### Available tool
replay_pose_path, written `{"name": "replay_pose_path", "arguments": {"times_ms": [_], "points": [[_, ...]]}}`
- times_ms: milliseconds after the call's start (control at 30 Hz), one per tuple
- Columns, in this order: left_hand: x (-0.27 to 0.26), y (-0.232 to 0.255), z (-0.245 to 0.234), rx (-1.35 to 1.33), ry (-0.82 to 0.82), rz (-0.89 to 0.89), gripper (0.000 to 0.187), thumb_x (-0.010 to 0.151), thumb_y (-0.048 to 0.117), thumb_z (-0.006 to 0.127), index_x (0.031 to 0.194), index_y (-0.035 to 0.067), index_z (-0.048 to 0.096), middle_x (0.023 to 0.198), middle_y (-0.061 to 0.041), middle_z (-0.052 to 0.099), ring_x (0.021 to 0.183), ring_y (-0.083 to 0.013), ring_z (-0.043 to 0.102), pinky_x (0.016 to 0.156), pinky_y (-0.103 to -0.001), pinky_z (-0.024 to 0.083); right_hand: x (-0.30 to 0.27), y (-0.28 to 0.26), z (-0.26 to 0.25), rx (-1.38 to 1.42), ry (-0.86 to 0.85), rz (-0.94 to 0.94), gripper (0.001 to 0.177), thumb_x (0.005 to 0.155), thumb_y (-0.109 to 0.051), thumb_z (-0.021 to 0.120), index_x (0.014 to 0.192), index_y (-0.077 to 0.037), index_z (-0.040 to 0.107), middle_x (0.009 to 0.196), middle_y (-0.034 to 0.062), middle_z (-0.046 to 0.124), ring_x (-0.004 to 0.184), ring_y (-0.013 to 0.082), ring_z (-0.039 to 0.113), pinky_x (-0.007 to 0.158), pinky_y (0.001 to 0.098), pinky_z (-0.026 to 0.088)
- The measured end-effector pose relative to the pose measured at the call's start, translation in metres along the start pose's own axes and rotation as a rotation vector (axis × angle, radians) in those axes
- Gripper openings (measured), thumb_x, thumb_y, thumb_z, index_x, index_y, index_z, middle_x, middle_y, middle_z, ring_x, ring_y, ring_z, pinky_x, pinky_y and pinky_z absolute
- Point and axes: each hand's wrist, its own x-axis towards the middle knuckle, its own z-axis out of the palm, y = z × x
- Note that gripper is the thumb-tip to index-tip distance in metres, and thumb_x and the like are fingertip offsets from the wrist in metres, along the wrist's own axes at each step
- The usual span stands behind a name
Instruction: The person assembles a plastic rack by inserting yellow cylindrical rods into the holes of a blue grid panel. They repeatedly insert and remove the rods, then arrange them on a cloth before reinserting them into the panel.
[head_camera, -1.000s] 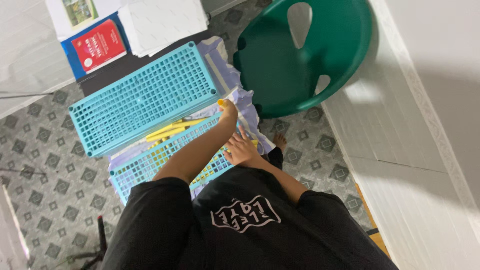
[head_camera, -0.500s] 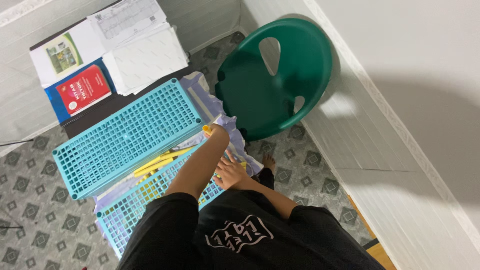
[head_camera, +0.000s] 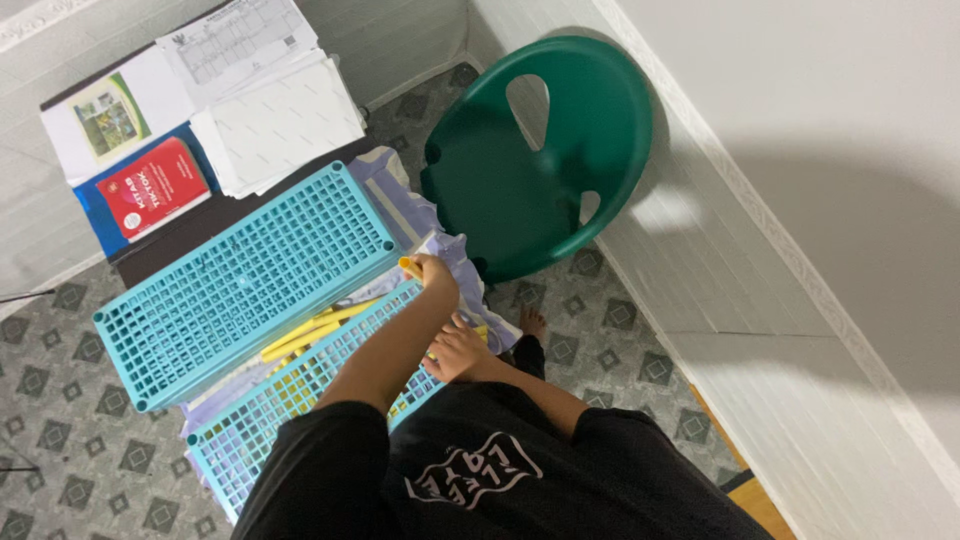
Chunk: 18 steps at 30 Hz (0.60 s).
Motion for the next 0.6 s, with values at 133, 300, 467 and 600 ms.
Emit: {"name": "replay_pose_path", "arguments": {"times_ms": [133,300,467,600], "points": [[-0.008,-0.005,0.013,0.03,0.065,0.03,0.033,0.089,0.027,0.071,0.12,0.016,0.074,0.115,-0.006,0.071,0.104,-0.0267,0.066,0.082,-0.044,0.046,0.005,0.004,-0.007,-0.05,0.199,-0.068,0.054,0.097,-0.043,0.054,0.138,-0.008,0.062,0.149,0.0137,0.054,0.147,0.0309,0.039,0.126,0.0619,0.013],[0.001,-0.019,0.005,-0.009,0.031,0.057,0.034,0.091,0.027,0.069,0.122,0.015,0.072,0.119,-0.007,0.07,0.109,-0.0275,0.065,0.086,-0.045,0.046,0.007,0.001,-0.005,-0.206,0.387,-0.163,0.059,0.096,-0.045,0.053,0.142,-0.009,0.056,0.153,0.0148,0.048,0.147,0.0352,0.036,0.124,0.0614,0.011],[0.015,-0.021,-0.029,-0.014,0.029,0.053,0.034,0.093,0.026,0.067,0.125,0.014,0.07,0.122,-0.009,0.069,0.113,-0.0284,0.064,0.091,-0.045,0.046,0.003,0.002,-0.008,-0.19,0.247,-0.117,0.061,0.098,-0.046,0.054,0.145,-0.007,0.055,0.152,0.0162,0.048,0.149,0.036,0.035,0.125,0.0621,0.01],[0.018,-0.03,-0.046,-0.01,0.035,0.038,0.035,0.095,0.026,0.066,0.127,0.014,0.069,0.125,-0.01,0.068,0.116,-0.0291,0.063,0.095,-0.046,0.046,0.006,0.001,-0.015,-0.155,0.444,-0.204,0.057,0.095,-0.041,0.054,0.143,-0.01,0.057,0.156,0.0153,0.048,0.151,0.0352,0.035,0.126,0.0622,0.01]]}}
